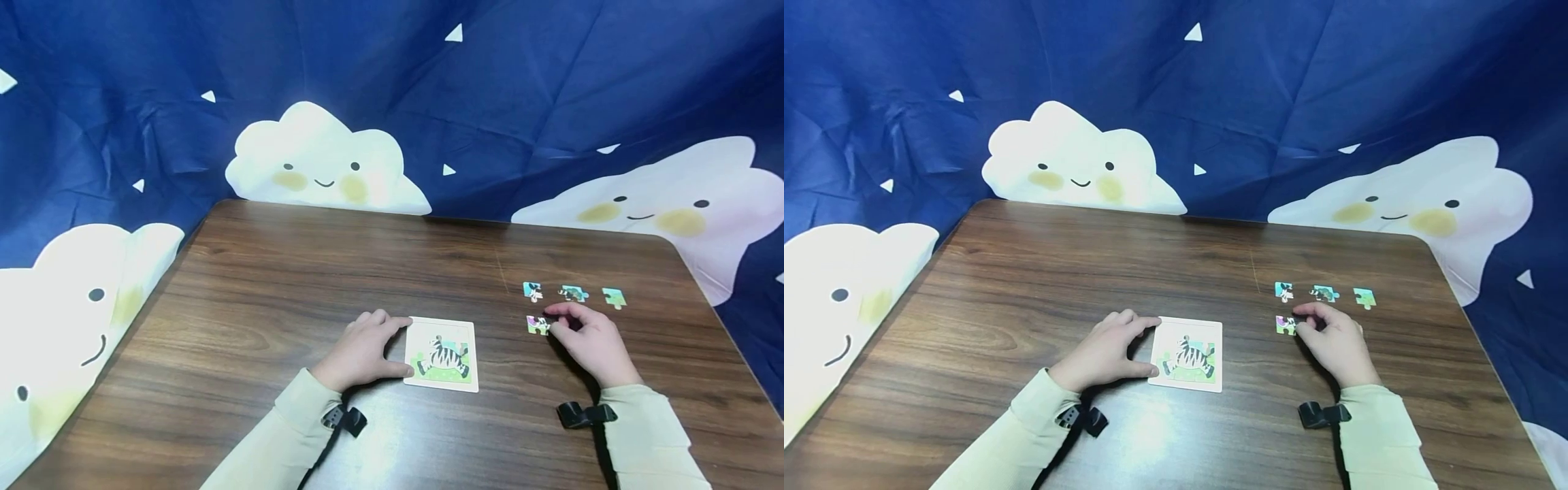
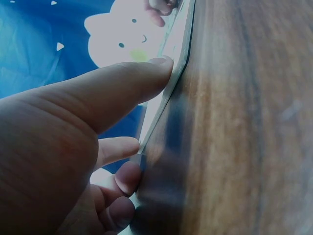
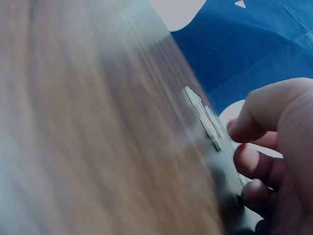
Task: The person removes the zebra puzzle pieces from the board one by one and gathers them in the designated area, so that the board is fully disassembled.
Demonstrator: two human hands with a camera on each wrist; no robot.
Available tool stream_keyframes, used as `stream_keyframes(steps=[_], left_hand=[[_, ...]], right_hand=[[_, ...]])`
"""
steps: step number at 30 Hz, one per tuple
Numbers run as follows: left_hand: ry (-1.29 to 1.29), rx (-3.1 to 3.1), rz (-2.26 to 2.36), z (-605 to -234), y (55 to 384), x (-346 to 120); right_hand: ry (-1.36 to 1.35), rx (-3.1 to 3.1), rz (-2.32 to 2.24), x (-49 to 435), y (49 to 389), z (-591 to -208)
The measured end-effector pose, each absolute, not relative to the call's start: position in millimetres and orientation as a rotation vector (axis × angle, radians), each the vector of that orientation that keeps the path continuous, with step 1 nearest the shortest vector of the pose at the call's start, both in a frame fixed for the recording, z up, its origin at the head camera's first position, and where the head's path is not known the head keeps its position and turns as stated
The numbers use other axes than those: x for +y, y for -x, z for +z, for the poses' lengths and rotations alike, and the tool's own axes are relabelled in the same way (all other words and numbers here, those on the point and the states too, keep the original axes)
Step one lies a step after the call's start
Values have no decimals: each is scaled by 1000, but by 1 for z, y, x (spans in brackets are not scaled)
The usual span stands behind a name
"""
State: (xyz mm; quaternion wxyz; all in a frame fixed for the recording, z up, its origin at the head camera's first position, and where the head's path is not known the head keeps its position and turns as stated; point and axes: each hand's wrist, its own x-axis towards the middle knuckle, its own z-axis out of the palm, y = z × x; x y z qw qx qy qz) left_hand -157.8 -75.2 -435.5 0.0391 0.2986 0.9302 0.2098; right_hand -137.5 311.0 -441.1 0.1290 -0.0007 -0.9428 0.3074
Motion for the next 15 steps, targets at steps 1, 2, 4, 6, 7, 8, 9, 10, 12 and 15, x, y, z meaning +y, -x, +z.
stream_keyframes(steps=[1,2,4,6,7,8,9,10,12,15], left_hand=[[-914,2850,644,-435,158,-75],[-915,2848,647,-435,158,-76],[-916,2846,651,-435,157,-76],[-918,2841,657,-435,157,-76],[-918,2840,659,-435,157,-76],[-918,2840,660,-435,157,-76],[-917,2841,661,-435,157,-76],[-915,2842,660,-435,157,-76],[-914,2842,663,-435,158,-76],[-913,2845,660,-435,158,-76]], right_hand=[[11,-2719,911,310,138,-442],[25,-2697,918,307,138,-442],[67,-2638,947,302,138,-443],[120,-2556,992,295,138,-442],[142,-2513,1013,291,138,-442],[162,-2471,1031,286,139,-442],[175,-2426,1060,282,139,-441],[185,-2389,1084,277,139,-441],[191,-2329,1125,267,139,-440],[173,-2202,1285,250,139,-440]])
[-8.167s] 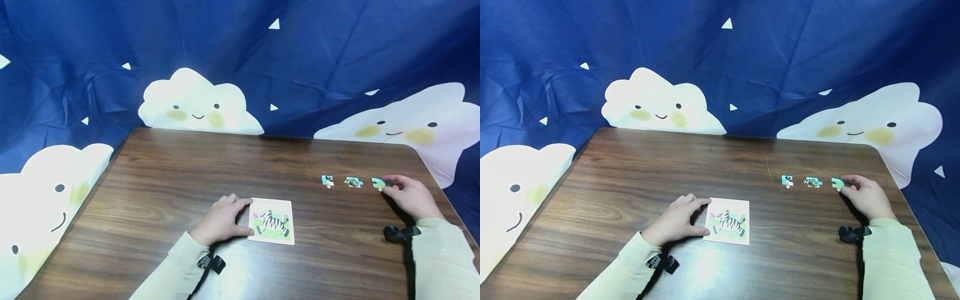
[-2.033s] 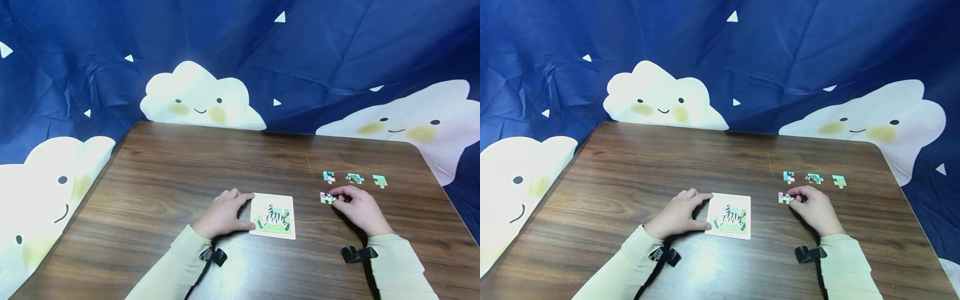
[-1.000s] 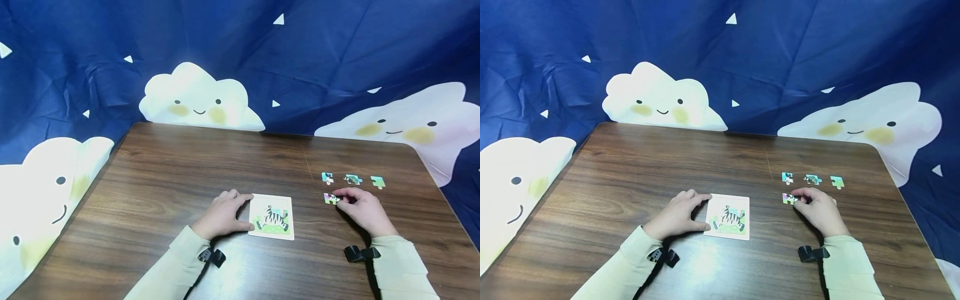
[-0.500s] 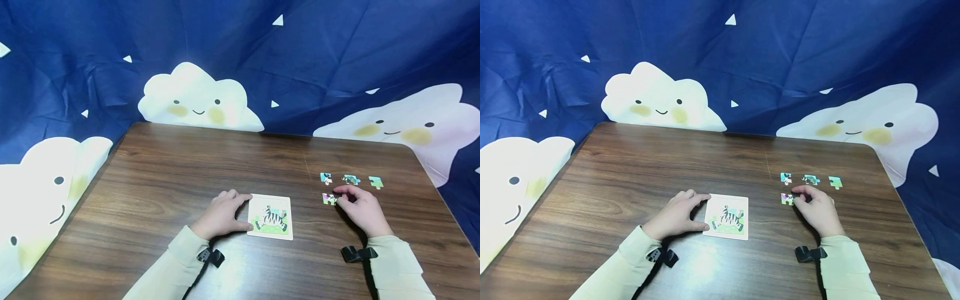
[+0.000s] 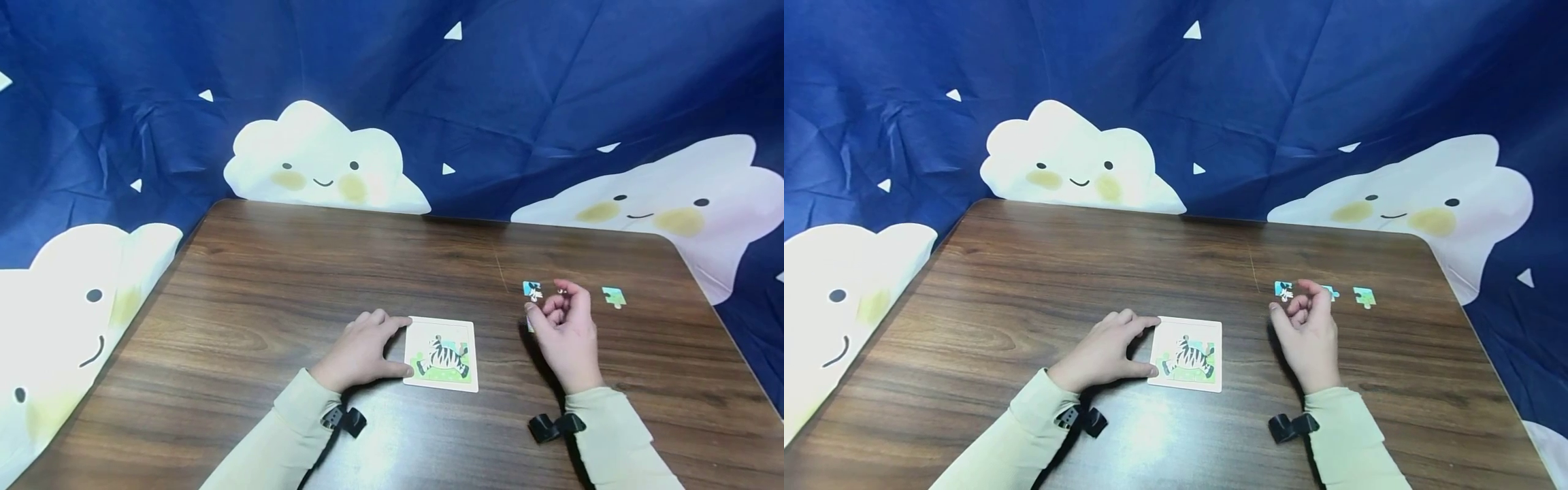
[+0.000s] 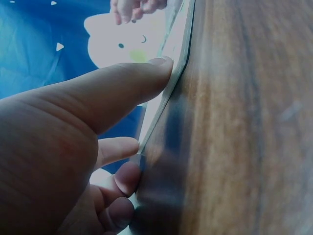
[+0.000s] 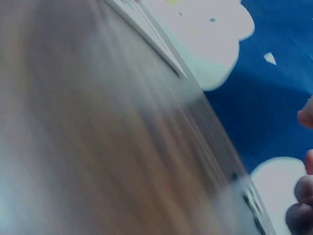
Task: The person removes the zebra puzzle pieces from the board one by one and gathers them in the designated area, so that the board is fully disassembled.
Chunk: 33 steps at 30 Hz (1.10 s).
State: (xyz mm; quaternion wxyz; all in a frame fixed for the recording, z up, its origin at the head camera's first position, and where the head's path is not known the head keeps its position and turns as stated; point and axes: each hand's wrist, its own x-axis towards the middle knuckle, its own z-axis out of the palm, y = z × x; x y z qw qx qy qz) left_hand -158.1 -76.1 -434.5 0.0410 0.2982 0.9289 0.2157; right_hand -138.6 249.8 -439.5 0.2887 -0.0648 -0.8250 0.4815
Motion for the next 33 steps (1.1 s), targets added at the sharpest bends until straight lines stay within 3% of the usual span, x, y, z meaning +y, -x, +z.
stream_keyframes(steps=[7,15,22,33], left_hand=[[-909,2849,647,-434,158,-76],[-910,2856,629,-434,159,-75],[-915,2862,612,-435,159,-75],[-914,2855,617,-432,159,-75]], right_hand=[[56,-1884,1576,209,133,-438],[-170,-2209,1565,178,122,-443],[-381,-2762,1281,174,117,-445],[-568,-2836,1014,172,119,-445]])
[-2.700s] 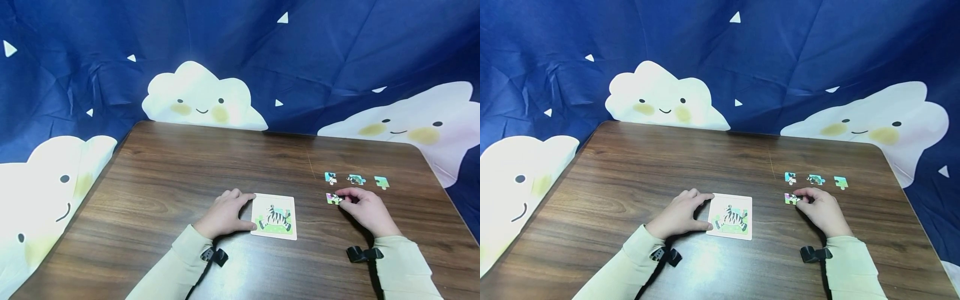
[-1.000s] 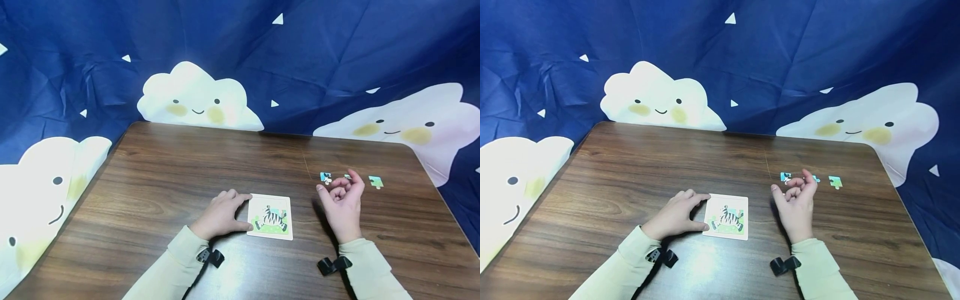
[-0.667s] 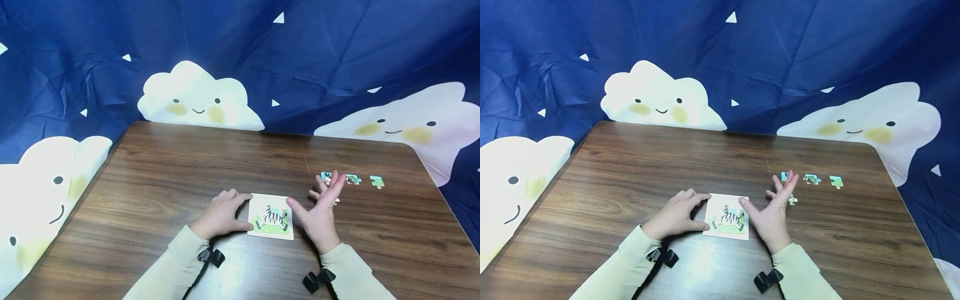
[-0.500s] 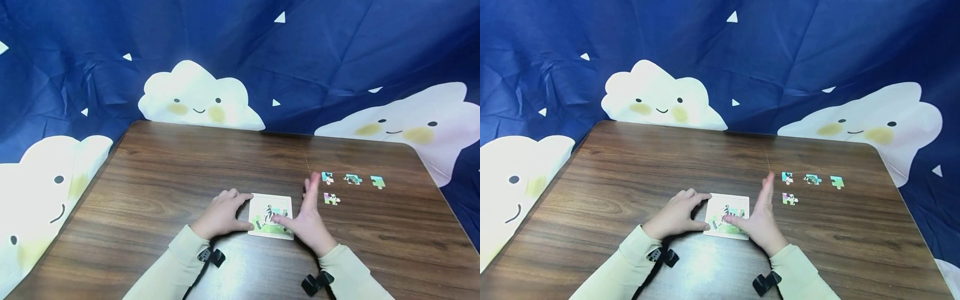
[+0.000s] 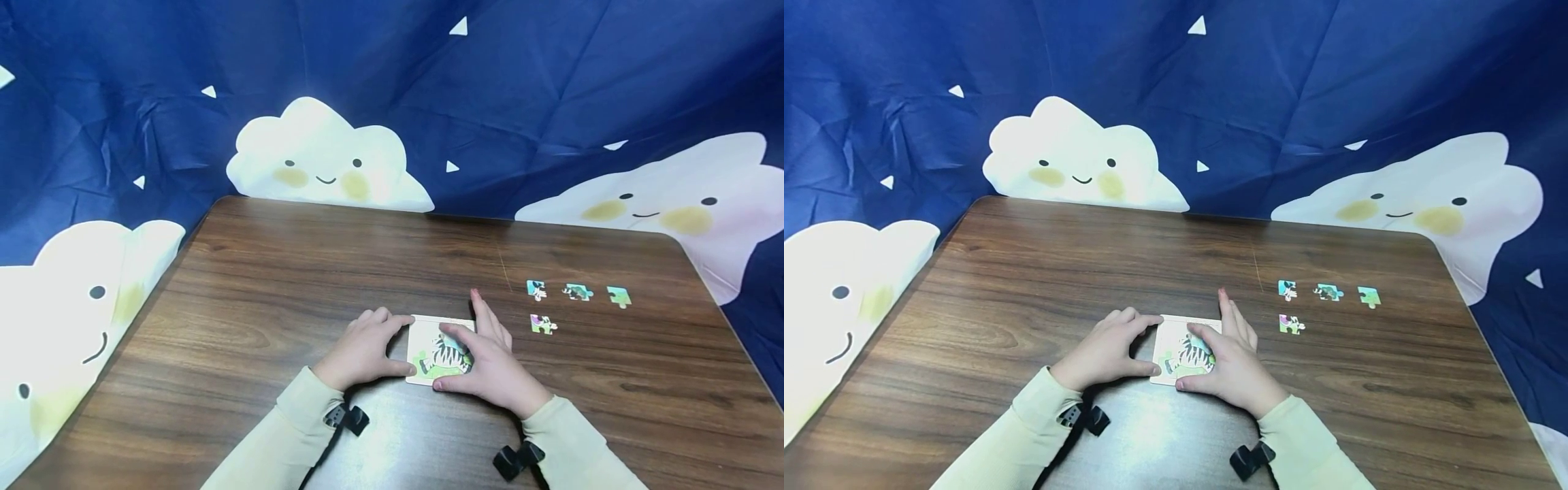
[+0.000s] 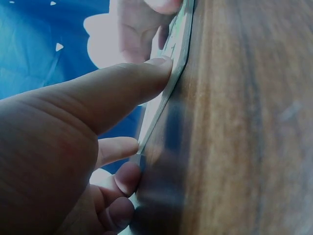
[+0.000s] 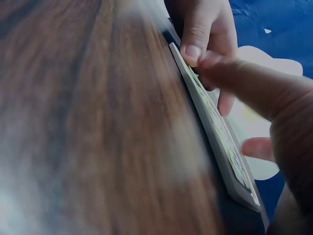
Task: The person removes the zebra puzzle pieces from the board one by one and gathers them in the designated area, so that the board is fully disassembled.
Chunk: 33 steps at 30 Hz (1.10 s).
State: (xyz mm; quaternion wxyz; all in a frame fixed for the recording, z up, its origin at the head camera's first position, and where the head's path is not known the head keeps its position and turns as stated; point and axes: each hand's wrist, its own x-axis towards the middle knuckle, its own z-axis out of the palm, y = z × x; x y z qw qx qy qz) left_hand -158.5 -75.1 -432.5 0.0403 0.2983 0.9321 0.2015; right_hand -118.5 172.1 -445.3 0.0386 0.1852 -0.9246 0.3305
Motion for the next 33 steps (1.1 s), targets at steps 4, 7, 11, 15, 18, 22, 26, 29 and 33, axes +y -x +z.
stream_keyframes(steps=[4,7,11,15,18,22,26,29,33], left_hand=[[-919,2856,617,-433,159,-76],[-920,2854,617,-433,158,-75],[-916,2847,622,-432,158,-75],[-915,2848,616,-433,159,-75],[-912,2847,617,-434,160,-75],[-904,2838,624,-432,159,-75],[-897,2836,634,-432,158,-76],[-902,2838,640,-433,158,-76],[-912,2842,639,-432,158,-74]], right_hand=[[-594,-2834,962,169,118,-444],[-606,-2812,973,170,118,-444],[-623,-2785,999,171,119,-446],[-611,-2797,1004,170,119,-445],[-573,-2804,965,168,118,-442],[-579,-2777,863,165,115,-438],[-631,-2774,822,164,114,-436],[-625,-2789,848,165,113,-437],[-600,-2779,862,167,112,-439]])
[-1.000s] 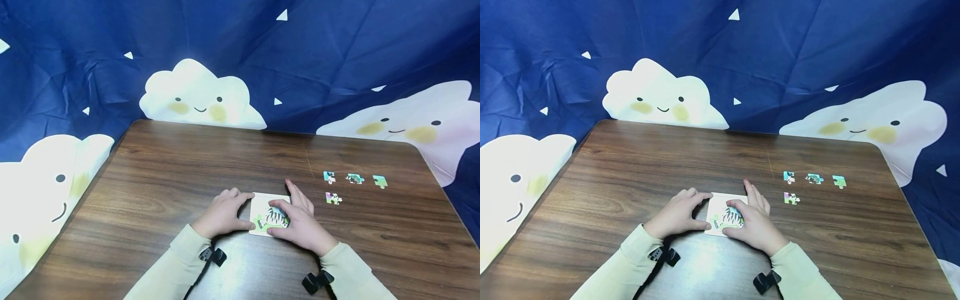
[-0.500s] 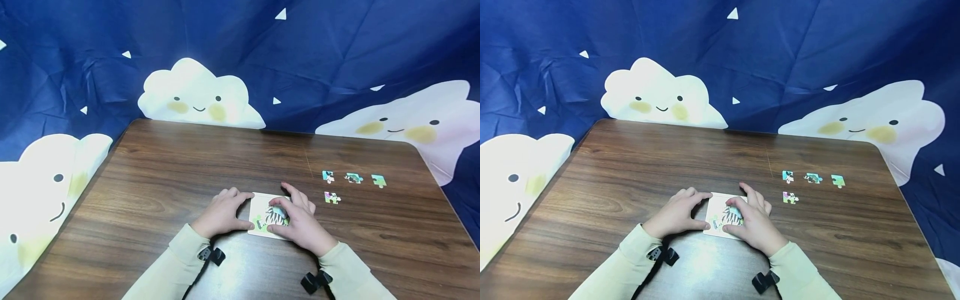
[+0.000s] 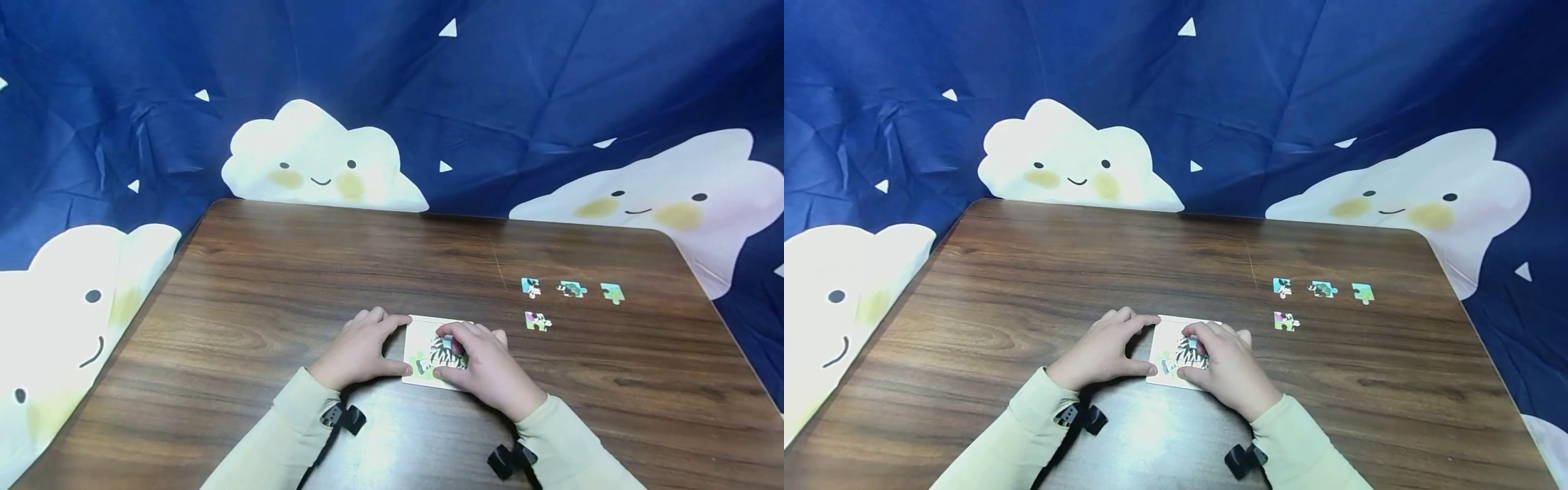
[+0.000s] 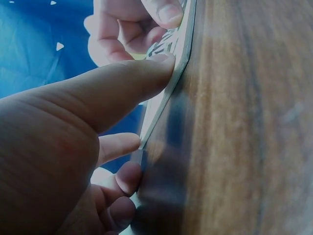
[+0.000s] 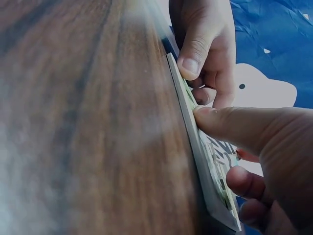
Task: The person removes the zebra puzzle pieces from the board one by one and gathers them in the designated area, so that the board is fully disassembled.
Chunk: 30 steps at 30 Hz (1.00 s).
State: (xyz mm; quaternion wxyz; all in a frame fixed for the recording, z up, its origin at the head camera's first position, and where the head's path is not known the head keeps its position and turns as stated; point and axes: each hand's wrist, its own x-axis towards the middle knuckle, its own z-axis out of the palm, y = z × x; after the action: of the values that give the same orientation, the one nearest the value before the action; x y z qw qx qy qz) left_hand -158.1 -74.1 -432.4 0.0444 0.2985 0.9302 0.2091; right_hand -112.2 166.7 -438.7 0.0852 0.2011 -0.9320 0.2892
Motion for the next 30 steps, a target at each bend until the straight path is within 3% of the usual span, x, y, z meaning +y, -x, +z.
stream_keyframes(steps=[30], left_hand=[[-900,2839,624,-434,159,-75]], right_hand=[[-648,-2462,934,174,116,-445]])
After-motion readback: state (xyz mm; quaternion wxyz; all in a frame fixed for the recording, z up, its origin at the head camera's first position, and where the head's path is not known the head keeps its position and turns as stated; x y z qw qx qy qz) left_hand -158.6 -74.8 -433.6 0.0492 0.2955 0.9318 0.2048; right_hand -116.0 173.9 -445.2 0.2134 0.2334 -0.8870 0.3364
